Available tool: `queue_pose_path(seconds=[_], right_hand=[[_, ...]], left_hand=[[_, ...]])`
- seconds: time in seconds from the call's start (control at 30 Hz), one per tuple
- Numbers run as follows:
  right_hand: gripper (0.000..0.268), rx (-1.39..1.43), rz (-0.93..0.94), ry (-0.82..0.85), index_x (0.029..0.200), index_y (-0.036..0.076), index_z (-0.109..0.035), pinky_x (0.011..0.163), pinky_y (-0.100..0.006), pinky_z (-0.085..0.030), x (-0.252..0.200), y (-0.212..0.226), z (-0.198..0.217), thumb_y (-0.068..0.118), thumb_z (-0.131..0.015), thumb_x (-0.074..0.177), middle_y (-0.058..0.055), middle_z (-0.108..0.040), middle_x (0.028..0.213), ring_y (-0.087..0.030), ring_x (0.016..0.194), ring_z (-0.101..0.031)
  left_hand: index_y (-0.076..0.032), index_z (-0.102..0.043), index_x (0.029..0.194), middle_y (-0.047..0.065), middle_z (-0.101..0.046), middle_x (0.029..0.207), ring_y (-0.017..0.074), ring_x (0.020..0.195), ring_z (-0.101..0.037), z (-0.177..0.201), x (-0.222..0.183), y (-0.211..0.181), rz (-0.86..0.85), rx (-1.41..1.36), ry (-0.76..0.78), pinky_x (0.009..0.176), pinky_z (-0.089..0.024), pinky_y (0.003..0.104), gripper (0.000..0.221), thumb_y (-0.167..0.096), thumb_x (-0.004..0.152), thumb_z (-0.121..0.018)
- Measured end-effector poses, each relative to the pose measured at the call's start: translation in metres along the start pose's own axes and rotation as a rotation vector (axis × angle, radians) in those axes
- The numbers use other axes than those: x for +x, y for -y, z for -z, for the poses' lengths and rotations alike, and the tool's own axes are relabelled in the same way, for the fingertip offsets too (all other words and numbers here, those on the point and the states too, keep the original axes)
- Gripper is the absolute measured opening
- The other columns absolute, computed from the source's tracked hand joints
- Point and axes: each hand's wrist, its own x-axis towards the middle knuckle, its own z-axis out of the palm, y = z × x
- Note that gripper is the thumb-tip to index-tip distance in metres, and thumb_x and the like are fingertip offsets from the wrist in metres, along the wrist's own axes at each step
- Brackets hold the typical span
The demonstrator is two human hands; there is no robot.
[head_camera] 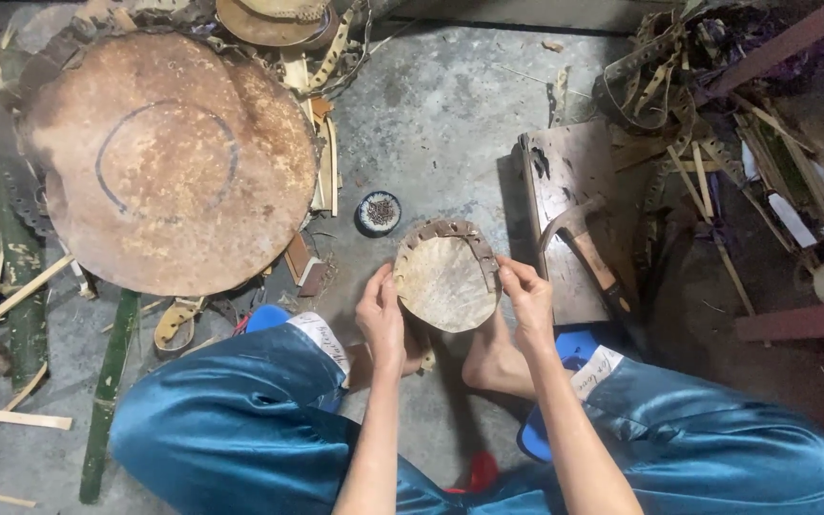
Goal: Hammering small nails into the edge of a circular wooden frame to secure a membrane, likely for a drum.
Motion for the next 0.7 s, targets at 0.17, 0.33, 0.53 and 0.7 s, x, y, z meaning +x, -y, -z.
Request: queue_pose_path(seconds=[0.17, 0.33, 0.53, 0.7], right_hand=[[0.024, -0.074, 0.112, -0.060, 0.117, 0.014, -0.080, 0.084, -0.029, -0.054, -0.007, 0.005, -0.004, 0.014, -0.076, 0.093, -0.007, -0.072, 0.107, -0.012, 0.097, -0.063], [0.022, -0.086, 0.109, -0.118, 0.112, 0.012, -0.081, 0.081, -0.027, -0.055, -0.007, 0.002, -0.005, 0.014, -0.080, 0.090, -0.007, -0.073, 0.104, -0.009, 0.090, -0.063], [0.018, -0.007, 0.017, -0.080, 0.106, 0.011, -0.081, 0.082, -0.028, -0.052, 0.004, -0.001, -0.001, 0.014, -0.080, 0.088, -0.004, -0.071, 0.099, -0.010, 0.087, -0.059], [0.021, -0.034, 0.020, -0.021, 0.106, 0.012, -0.080, 0.086, -0.028, -0.051, -0.013, 0.049, -0.006, 0.010, -0.060, 0.099, -0.001, -0.072, 0.095, -0.008, 0.090, -0.057]], left_hand=[[-0.013, -0.074, 0.125, 0.016, -0.076, 0.117, 0.0337, 0.112, -0.070, 0.001, 0.000, 0.000, -0.003, -0.001, -0.008, 0.093, -0.058, 0.043, 0.030, -0.016, 0.099, -0.059], [-0.012, -0.074, 0.125, 0.016, -0.076, 0.117, 0.0341, 0.112, -0.071, -0.001, -0.001, 0.000, 0.007, 0.004, -0.005, 0.093, -0.058, 0.044, 0.029, -0.015, 0.100, -0.058], [-0.011, -0.074, 0.123, 0.018, -0.075, 0.116, 0.0361, 0.109, -0.071, -0.006, -0.002, 0.004, 0.004, 0.005, -0.015, 0.092, -0.059, 0.043, 0.029, -0.014, 0.097, -0.060], [-0.012, -0.075, 0.122, 0.018, -0.074, 0.113, 0.0360, 0.107, -0.072, -0.007, -0.001, 0.003, -0.002, 0.011, -0.018, 0.091, -0.059, 0.042, 0.029, -0.013, 0.096, -0.062]])
